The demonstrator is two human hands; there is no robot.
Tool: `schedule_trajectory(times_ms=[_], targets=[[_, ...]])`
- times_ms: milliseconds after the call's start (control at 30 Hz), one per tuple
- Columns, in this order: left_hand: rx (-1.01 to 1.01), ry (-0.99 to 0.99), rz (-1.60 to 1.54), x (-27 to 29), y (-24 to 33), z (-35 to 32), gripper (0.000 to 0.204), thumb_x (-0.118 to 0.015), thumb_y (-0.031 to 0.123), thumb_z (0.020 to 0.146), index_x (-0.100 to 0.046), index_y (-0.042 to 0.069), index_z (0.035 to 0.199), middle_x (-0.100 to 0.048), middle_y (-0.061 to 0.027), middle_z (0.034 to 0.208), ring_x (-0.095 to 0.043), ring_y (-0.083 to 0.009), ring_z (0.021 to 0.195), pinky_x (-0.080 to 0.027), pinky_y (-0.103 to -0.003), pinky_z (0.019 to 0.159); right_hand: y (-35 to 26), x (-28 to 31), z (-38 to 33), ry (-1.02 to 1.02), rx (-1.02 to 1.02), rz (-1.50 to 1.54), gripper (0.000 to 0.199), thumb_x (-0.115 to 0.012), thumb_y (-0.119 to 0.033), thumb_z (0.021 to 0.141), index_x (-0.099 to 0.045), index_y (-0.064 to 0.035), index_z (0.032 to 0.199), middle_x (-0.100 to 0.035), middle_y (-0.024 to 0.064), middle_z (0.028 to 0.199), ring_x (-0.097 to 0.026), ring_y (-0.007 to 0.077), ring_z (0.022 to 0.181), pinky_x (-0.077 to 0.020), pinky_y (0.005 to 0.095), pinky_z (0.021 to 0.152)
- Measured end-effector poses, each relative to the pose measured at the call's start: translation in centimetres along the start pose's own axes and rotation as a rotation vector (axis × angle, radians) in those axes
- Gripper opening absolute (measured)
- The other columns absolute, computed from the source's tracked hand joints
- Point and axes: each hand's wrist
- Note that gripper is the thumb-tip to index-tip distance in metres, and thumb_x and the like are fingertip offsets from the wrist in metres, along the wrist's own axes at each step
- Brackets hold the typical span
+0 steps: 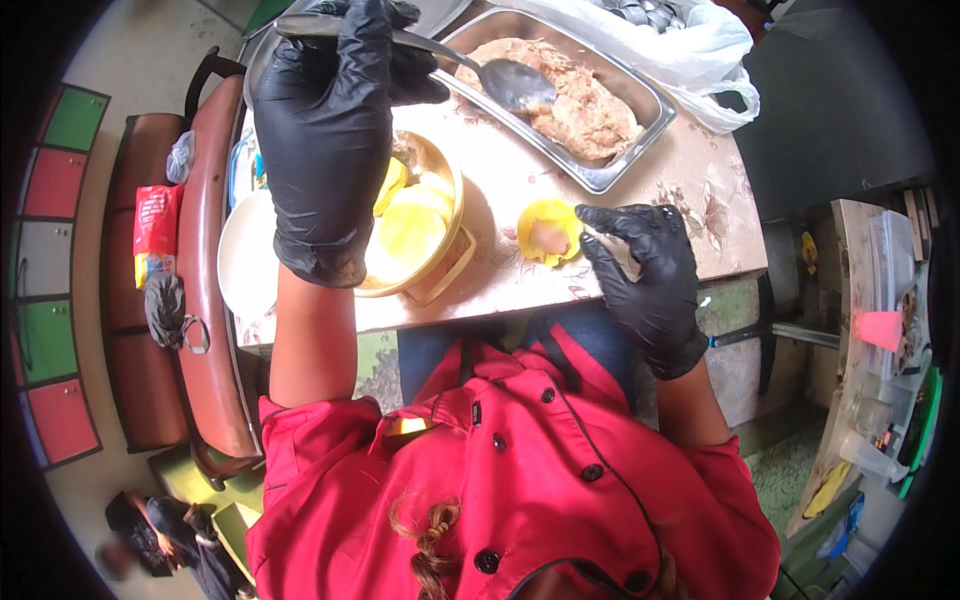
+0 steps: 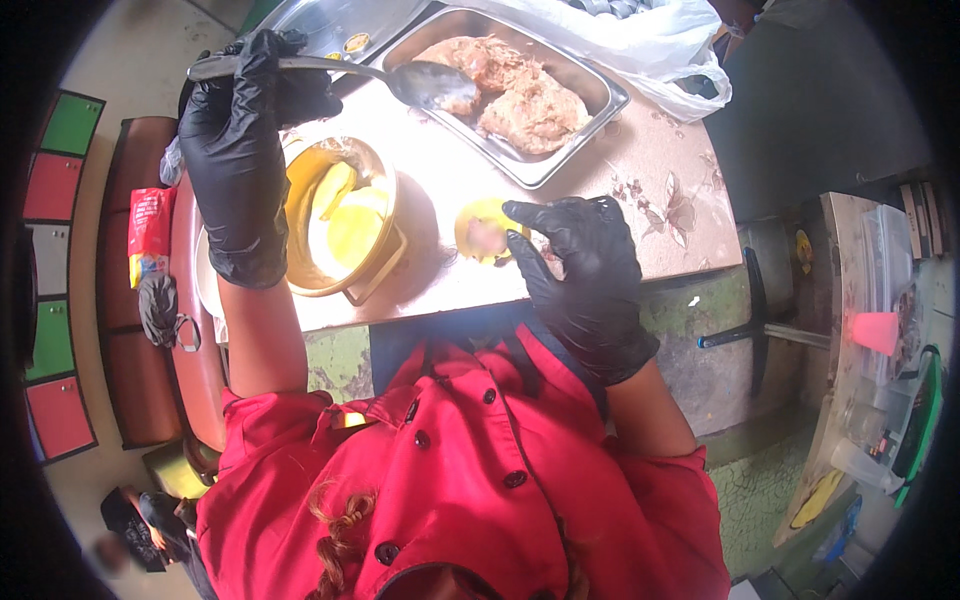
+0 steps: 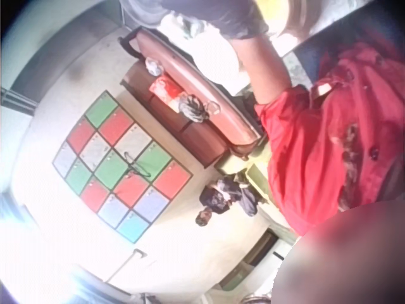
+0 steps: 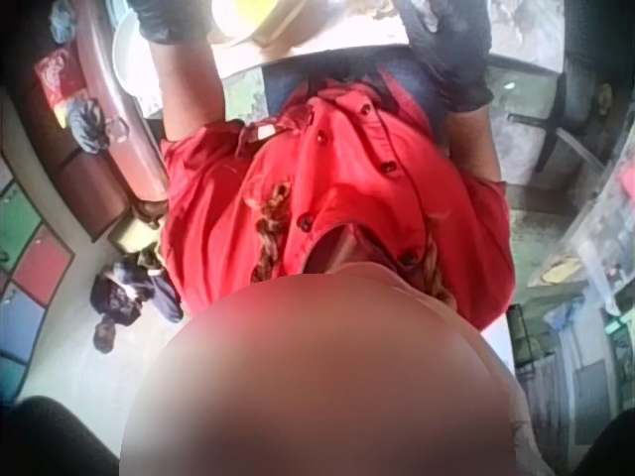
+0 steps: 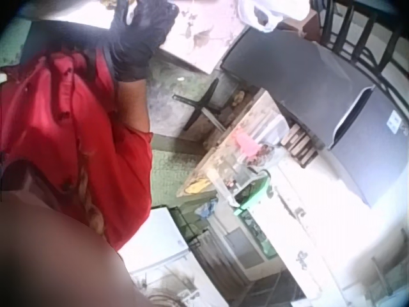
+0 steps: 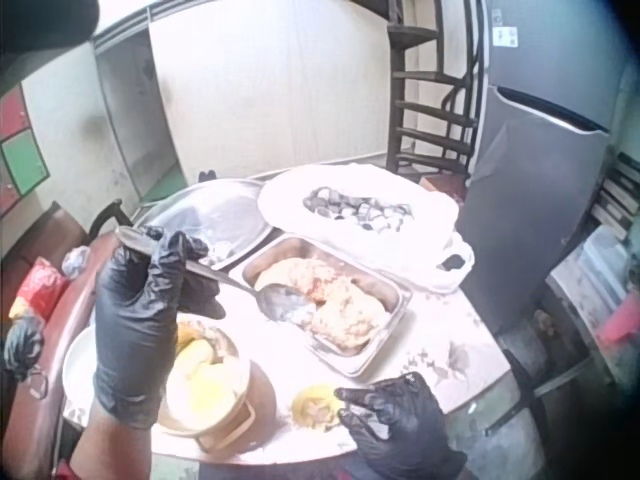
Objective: The person assembles small food portions by placing yellow circular discs into metal molds, adding a spoonful of meat mixture, and pressing the edges to seal. They repeat this process multiple times and place the finished items on a tray.
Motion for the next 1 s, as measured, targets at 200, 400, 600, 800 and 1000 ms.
schedule_trajectory(times_ms=[200,400,600,800,1000], targets=[[-0.152,-0.046,-0.065,-3.3,-1.3,2.8,0.018,-0.064,0.016,0.100,-0.066,-0.002,0.101,-0.072,-0.0077,0.080,-0.069,-0.0134,0.065,-0.054,-0.027,0.059,1.6,2.5,3.3,0.148,-0.038,-0.093,0.028,-0.077,-0.004,0.080,-0.070,-0.0123,0.106,-0.070,0.0047,0.096,-0.062,0.0264,0.085,-0.0487,0.0401,0.080],[-0.543,-0.297,0.635,-8.0,-4.8,5.4,0.022,-0.057,0.020,0.099,-0.060,0.002,0.087,-0.063,-0.0227,0.072,-0.064,-0.0427,0.068,-0.054,-0.047,0.061,5.8,0.9,5.2,0.142,-0.103,-0.088,0.020,-0.075,-0.010,0.085,-0.072,-0.0129,0.104,-0.068,0.0058,0.095,-0.061,0.0265,0.088,-0.0491,0.0408,0.076],[-0.583,-0.466,0.801,-10.4,-7.2,6.5,0.014,-0.052,0.011,0.099,-0.060,0.003,0.091,-0.065,-0.0150,0.081,-0.068,-0.0326,0.072,-0.057,-0.039,0.065,5.4,0.6,4.7,0.112,-0.305,0.037,0.012,-0.073,-0.011,0.089,-0.072,-0.0069,0.101,-0.067,0.0106,0.094,-0.062,0.0271,0.086,-0.0502,0.0400,0.076],[0.118,-0.430,0.521,-10.3,-9.0,7.7,0.018,-0.054,0.012,0.100,-0.065,-0.003,0.096,-0.072,-0.0134,0.084,-0.072,-0.0241,0.076,-0.058,-0.032,0.069,6.9,-0.4,3.9,0.111,-0.371,0.410,0.015,-0.069,-0.004,0.091,-0.070,-0.0030,0.106,-0.071,0.0096,0.100,-0.067,0.0189,0.092,-0.0510,0.0338,0.081],[0.476,-0.286,-0.006,-7.2,-9.4,8.7,0.017,-0.060,0.009,0.096,-0.069,-0.006,0.099,-0.073,-0.0142,0.084,-0.072,-0.0196,0.074,-0.059,-0.029,0.073,7.2,-0.8,3.7,0.125,-0.439,0.599,0.013,-0.068,-0.004,0.093,-0.069,-0.0023,0.105,-0.072,0.0076,0.108,-0.066,0.0156,0.094,-0.0502,0.0327,0.086]])
Point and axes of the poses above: each hand's wrist, its own z-axis towards the middle knuckle, its own x-axis out of the back of the hand, y = z × x
